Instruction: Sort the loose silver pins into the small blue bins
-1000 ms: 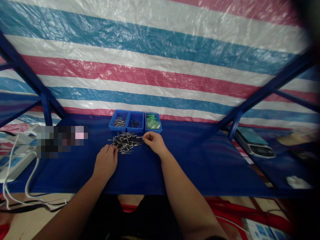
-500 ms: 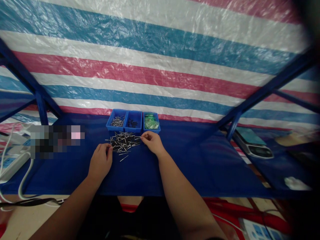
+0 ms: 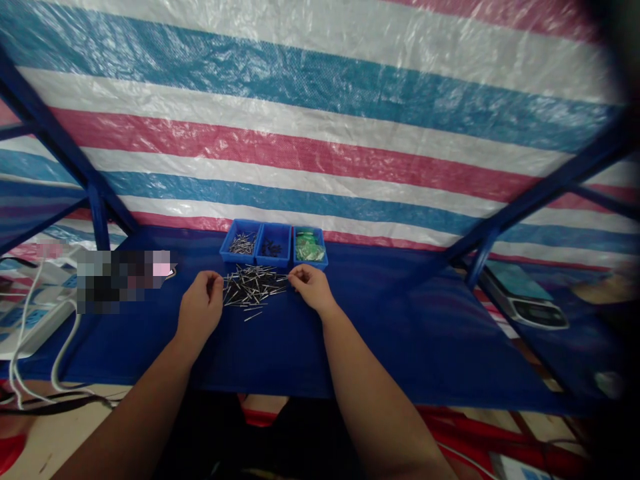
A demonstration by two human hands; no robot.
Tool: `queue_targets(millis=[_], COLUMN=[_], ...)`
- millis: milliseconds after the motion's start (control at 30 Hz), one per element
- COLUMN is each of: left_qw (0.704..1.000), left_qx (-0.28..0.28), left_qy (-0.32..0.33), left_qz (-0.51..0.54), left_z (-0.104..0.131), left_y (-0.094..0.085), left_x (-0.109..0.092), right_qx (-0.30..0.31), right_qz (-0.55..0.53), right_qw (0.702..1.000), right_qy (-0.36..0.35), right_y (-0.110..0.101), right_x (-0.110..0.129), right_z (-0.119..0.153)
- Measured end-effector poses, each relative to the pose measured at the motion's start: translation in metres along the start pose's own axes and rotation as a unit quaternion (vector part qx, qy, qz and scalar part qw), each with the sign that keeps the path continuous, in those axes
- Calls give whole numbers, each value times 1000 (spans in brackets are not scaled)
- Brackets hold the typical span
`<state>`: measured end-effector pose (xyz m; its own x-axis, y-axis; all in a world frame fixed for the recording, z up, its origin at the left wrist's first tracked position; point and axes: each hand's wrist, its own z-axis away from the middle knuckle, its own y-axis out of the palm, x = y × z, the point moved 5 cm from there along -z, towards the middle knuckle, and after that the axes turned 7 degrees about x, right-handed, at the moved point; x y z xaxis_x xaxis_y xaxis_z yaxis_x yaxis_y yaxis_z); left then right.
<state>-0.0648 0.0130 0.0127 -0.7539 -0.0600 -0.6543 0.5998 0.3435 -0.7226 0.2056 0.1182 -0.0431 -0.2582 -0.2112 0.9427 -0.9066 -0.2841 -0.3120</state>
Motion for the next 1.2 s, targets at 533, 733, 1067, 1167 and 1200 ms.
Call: queue_targets(millis=[533,733,1067,1167,1200], left_qw=[991,984,904,907,910], left_qx=[-103,5,241,253,251], left_qy=[74,166,341,326,319], left_qz=[-34,67,88,88,90], left_z=[-100,-87,-51,-52,-54], left_y=[11,21,49,54,54], left_x=[-18,-23,-75,-73,-72], right_qx=[19,32,27,25,24], right_qz=[-13,-54,-100,-101,-99], right_qw=[1000,998,994,994,994], right_qy=[14,17,-35,-35,-37], right_y=[0,1,7,11,12], right_x=[-4,2,32,36,38], right_z=[-1,2,12,10,8])
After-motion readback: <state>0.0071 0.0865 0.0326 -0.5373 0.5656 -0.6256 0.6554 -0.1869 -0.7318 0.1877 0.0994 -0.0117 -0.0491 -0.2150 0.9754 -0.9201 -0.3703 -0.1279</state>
